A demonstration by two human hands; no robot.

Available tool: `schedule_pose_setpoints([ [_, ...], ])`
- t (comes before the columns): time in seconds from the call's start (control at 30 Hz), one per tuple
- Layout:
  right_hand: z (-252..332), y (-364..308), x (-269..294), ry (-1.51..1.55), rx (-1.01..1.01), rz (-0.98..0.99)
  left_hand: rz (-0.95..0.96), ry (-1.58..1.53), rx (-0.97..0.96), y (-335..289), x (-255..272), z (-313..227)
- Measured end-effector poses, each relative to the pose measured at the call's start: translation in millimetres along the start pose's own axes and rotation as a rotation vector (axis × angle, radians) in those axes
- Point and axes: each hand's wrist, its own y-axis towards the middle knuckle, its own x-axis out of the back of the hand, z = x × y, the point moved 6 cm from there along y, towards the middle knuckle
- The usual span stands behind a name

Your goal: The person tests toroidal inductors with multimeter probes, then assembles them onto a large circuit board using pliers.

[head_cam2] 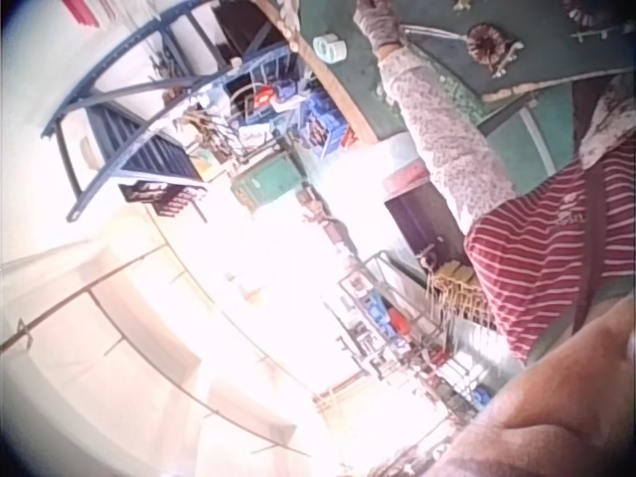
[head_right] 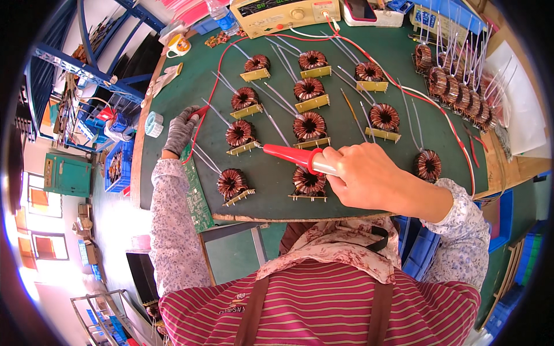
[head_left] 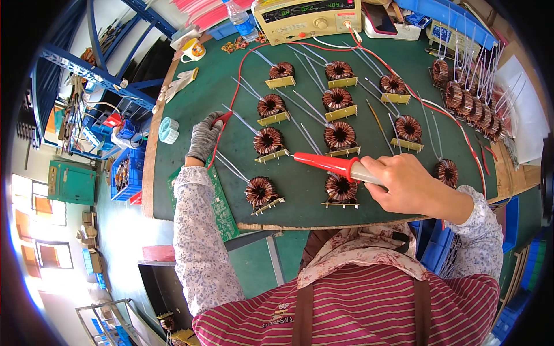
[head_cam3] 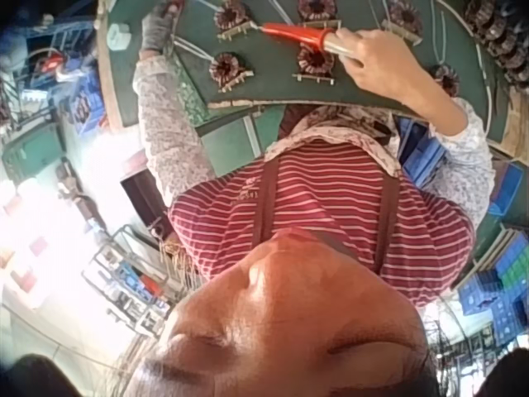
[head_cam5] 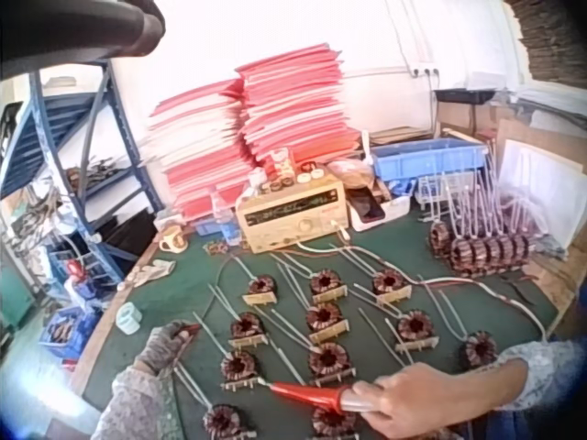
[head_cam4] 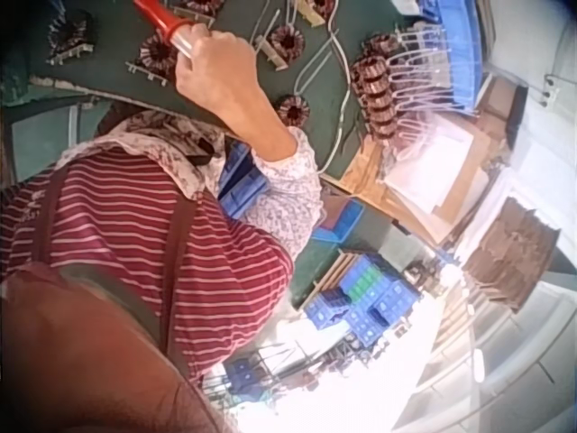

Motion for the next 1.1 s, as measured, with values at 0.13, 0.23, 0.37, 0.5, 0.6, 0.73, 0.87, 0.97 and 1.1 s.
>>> schedule_pose_setpoints([
  [0.13, -1.3, -2.6, -1.5, 0.007, -0.014, 0.010, 0.030, 0.002, 0.064, -2.0, 0.1, -5.0],
  [0.23, 0.6, -5.8, 2.2, 0.012, -0.012, -0.008, 0.035, 0.006, 0.063, -1.0, -0.6, -2.8],
  [0.37, 1.0, -7.6, 3.0, 0.024, -0.019, -0.012, 0.029, -0.022, 0.042, 1.5, -3.2, 4.3],
  [0.5, 2.0, -9.0, 6.7, 0.042, -0.013, -0.040, 0.022, 0.005, 0.017, -0.3, -1.6, -4.5],
  [0.6, 3.0, -9.1, 7.8, 0.037, -0.018, -0.025, 0.036, 0.013, 0.049, -0.5, -1.0, -5.0],
  [0.73, 2.7, -9.4, 7.3, 0.042, -0.016, -0.023, 0.027, 0.012, 0.040, -2.2, -0.2, -5.9],
  [0.87, 5.8, -10.4, 9.9, 0.040, -0.022, -0.034, 0.028, 0.017, 0.034, -1.1, -1.7, -3.7],
  [0.97, 6.4, -11.5, 11.3, 0.035, -0.022, -0.046, 0.036, 0.013, 0.041, -0.8, -2.0, -3.7],
  [1.1, 8.4, -12.0, 13.7, 0.042, -0.014, -0.059, 0.009, 0.014, 0.000, 1.0, -1.3, 0.8],
])
